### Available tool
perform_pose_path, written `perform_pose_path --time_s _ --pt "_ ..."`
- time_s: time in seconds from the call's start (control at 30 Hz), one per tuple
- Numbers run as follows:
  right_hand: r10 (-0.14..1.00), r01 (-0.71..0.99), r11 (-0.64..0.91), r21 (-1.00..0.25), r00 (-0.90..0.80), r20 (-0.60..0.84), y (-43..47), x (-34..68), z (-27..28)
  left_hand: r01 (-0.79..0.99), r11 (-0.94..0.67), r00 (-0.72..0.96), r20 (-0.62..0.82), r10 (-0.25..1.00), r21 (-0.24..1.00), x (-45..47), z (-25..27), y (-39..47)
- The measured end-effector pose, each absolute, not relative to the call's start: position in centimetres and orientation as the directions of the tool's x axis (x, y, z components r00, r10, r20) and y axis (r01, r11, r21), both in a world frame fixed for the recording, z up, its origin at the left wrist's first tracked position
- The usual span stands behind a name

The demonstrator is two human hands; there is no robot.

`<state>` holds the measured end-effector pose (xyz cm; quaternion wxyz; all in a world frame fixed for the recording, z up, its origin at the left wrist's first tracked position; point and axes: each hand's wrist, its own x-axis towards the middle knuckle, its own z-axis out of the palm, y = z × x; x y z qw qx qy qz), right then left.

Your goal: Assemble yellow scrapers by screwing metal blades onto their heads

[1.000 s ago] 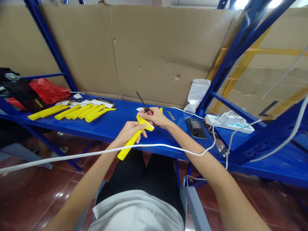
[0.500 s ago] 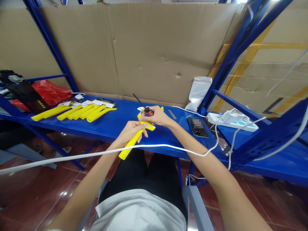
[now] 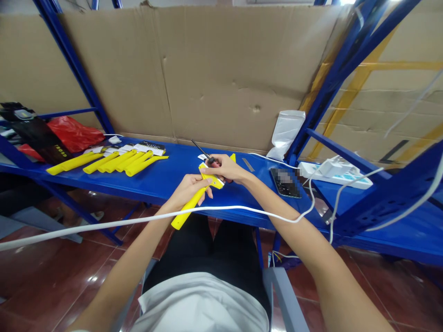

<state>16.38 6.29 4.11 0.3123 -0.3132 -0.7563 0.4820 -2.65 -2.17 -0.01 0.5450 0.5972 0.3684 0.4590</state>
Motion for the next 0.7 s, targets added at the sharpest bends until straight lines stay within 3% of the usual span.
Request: perform_pose_path --time_s 0.7 --pt "0.758 0.185 0.333 -0.925 -0.636 0.146 6.40 16.90 4.74 -0.119 -0.154 0.268 0.181 0.946 0.981 -2.71 -0.05 -1.86"
